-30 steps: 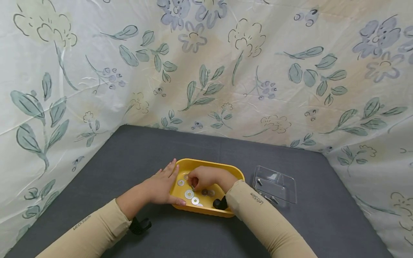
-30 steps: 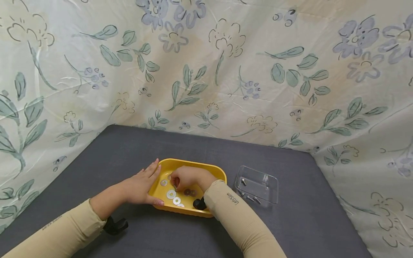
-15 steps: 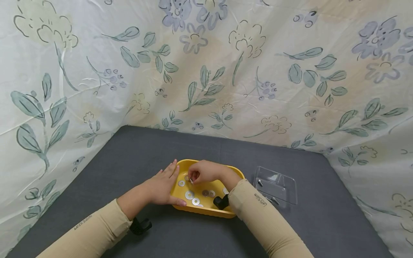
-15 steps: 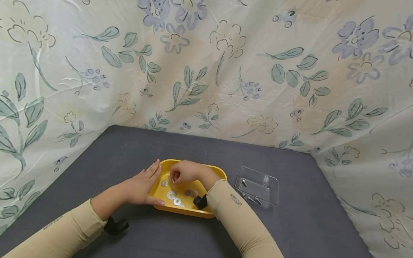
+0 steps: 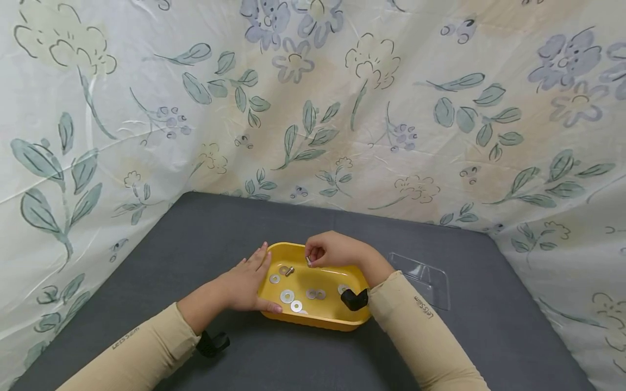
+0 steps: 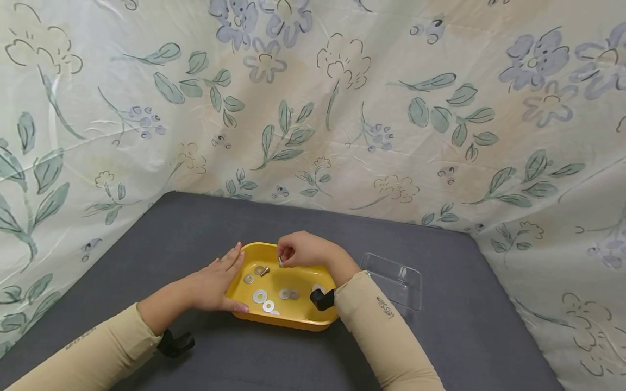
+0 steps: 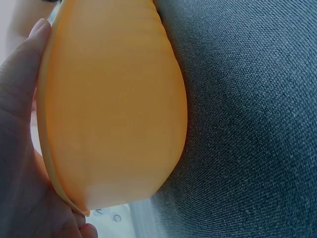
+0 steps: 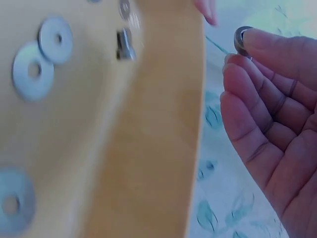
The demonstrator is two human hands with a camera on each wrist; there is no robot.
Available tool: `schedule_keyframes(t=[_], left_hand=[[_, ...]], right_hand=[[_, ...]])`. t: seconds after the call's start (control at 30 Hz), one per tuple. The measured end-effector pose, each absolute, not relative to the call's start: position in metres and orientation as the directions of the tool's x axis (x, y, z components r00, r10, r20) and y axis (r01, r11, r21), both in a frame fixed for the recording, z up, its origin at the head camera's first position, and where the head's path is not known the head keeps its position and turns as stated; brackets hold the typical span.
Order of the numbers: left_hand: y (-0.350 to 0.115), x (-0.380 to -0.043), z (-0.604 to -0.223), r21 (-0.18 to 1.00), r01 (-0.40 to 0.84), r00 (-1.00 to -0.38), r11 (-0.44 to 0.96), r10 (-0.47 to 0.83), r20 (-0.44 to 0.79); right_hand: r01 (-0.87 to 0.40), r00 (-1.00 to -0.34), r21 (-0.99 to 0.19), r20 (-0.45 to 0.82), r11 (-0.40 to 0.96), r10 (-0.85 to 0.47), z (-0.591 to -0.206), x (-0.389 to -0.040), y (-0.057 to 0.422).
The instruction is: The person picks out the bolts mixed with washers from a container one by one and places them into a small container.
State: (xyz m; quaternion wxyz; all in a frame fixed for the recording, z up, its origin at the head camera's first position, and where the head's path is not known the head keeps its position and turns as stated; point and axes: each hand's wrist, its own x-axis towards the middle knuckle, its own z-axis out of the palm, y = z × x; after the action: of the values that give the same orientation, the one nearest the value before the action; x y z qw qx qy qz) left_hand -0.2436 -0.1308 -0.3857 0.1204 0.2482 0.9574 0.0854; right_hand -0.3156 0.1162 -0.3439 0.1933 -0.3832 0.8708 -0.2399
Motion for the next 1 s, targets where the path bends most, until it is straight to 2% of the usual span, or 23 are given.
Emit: schedule_keyframes(t=[0.3,0.5,0.7,1.0], left_hand=[[-0.131,-0.243,-0.384,0.239,0.455,-0.847,0.858,0.5,-0.183],[-0.129,-0.244,-0.385,0.236,0.452,-0.849,0.86,0.496,-0.18],[-0.128,-0.244,-0.385,0.233,0.449,-0.852,0.863,0.492,-0.181],[-0.128,-0.244,-0.385,0.228,0.444,-0.854,0.866,0.487,-0.185]], right_hand=[[-0.463,-0.751,-0.578,-0.147,0.672,-0.644,-0.327,-0.315,0.162],[-0.401,-0.804,-0.592,-0.138,0.699,-0.578,-0.321,-0.312,0.193],[-0.36,-0.835,-0.597,-0.136,0.717,-0.533,-0.321,-0.308,0.219],[-0.352,-0.843,-0.608,-0.123,0.711,-0.523,-0.323,-0.304,0.251]])
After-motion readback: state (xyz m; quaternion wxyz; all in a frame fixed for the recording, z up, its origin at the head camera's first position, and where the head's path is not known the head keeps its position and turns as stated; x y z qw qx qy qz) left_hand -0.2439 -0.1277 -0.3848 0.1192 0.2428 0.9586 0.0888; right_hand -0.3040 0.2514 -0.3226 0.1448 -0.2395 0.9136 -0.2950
